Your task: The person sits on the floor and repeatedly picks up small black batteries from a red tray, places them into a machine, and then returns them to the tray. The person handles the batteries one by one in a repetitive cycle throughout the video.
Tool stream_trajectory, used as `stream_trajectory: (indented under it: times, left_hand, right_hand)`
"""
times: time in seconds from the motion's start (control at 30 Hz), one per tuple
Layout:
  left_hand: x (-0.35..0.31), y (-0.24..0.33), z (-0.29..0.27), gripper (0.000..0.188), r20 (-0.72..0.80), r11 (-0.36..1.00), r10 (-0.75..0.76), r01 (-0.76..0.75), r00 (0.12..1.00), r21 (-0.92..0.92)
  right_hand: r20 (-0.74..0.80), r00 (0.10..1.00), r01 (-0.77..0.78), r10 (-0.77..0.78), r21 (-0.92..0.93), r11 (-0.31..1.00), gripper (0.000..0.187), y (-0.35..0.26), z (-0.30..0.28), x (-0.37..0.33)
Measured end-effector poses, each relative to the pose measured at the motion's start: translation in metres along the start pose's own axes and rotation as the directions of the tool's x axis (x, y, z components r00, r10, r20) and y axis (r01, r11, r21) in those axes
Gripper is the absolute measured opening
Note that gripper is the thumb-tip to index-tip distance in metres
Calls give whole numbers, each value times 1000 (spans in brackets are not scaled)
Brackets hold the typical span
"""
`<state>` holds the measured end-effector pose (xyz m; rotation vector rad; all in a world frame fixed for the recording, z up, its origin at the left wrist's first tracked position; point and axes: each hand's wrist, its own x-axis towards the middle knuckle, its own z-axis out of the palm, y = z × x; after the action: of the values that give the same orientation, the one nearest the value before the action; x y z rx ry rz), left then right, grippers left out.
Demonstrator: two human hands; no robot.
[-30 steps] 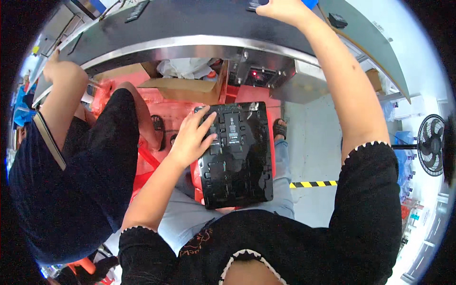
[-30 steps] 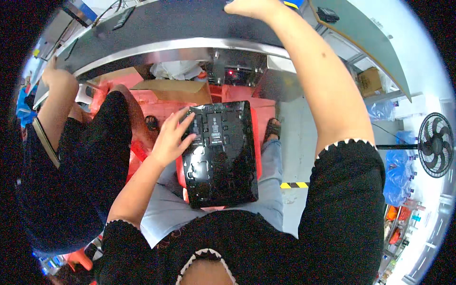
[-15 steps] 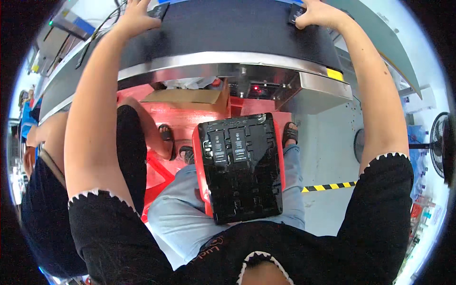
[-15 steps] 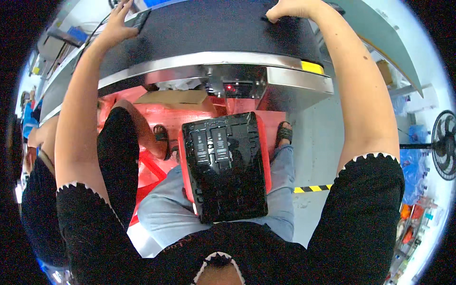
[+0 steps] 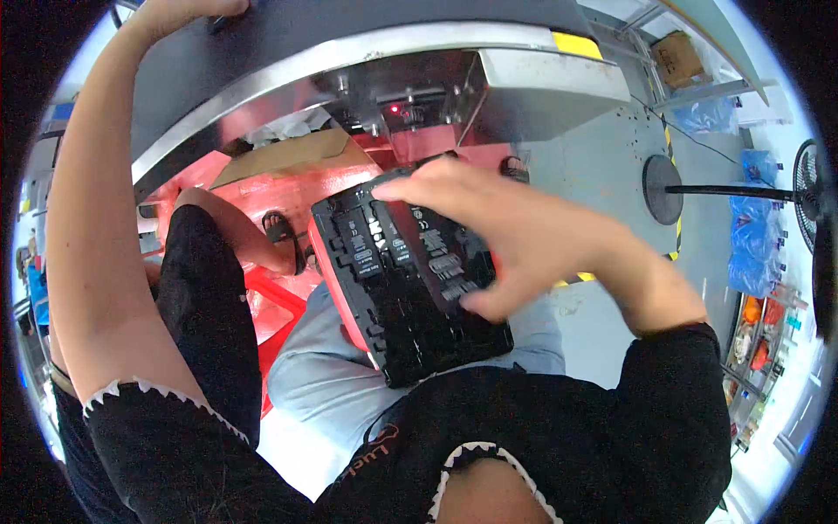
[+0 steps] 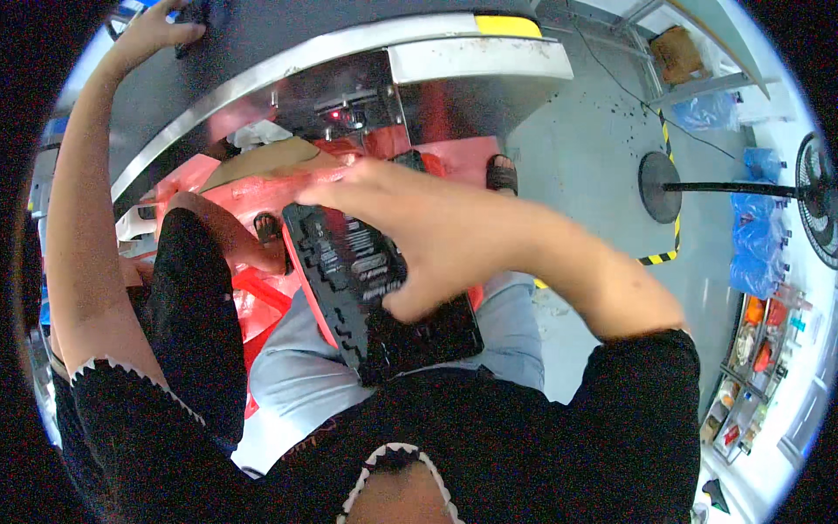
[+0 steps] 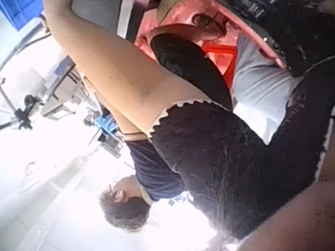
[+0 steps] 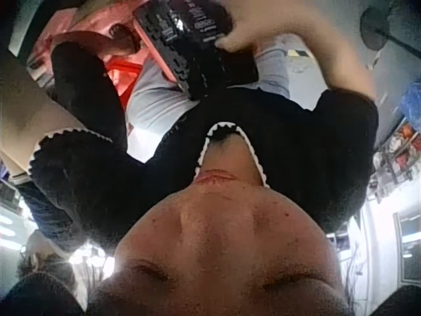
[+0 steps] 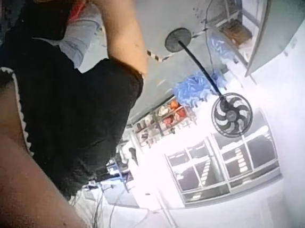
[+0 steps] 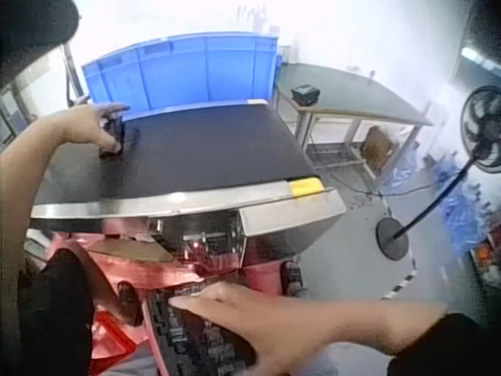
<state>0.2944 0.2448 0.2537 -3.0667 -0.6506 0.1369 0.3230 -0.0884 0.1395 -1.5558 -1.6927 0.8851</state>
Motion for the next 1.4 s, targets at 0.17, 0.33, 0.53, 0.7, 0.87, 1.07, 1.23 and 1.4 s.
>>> stream_trajectory:
  times: [0.17, 0.33, 0.53, 0.7, 0.87, 1.07, 1.23, 1.4]
  left_hand:
    - [-30, -1, 27, 92, -405, 998, -2, -22, 914, -55]
    - [-99, 35, 58, 83, -617, 976, 144, -215, 774, -43]
    - [-238, 84, 147, 102, -166, 882, 347, -381, 923, -277]
    - [-324, 110, 243, 95, 105, 917, 293, -248, 950, -312]
    - [-357, 121, 289, 85, 35, 929, 231, -210, 972, -306]
    - [-379, 140, 309, 69, 41, 953, 203, -188, 978, -238]
    - [-381, 139, 319, 65, -27, 916, 209, -205, 978, -344]
    - [-381, 143, 322, 65, -57, 930, 115, -128, 992, -346]
  right_hand:
    - [-145, 989, -101, 41, -433, 896, 94, 93, 87, -1]
    - [-88, 986, -164, 139, -466, 870, 94, 111, 87, -12]
    - [-334, 938, -225, 98, -367, 903, 54, 126, 103, -8]
    - [-419, 902, -339, 107, -532, 776, 38, 119, 118, 5]
    - [-509, 861, -376, -4, -640, 670, 34, 131, 150, -11]
    - [-459, 874, -433, 161, -585, 686, 52, 117, 174, -34]
    - [-510, 852, -441, 122, -572, 691, 51, 115, 179, -32]
    - [-473, 868, -388, 153, -451, 804, 47, 114, 159, -30]
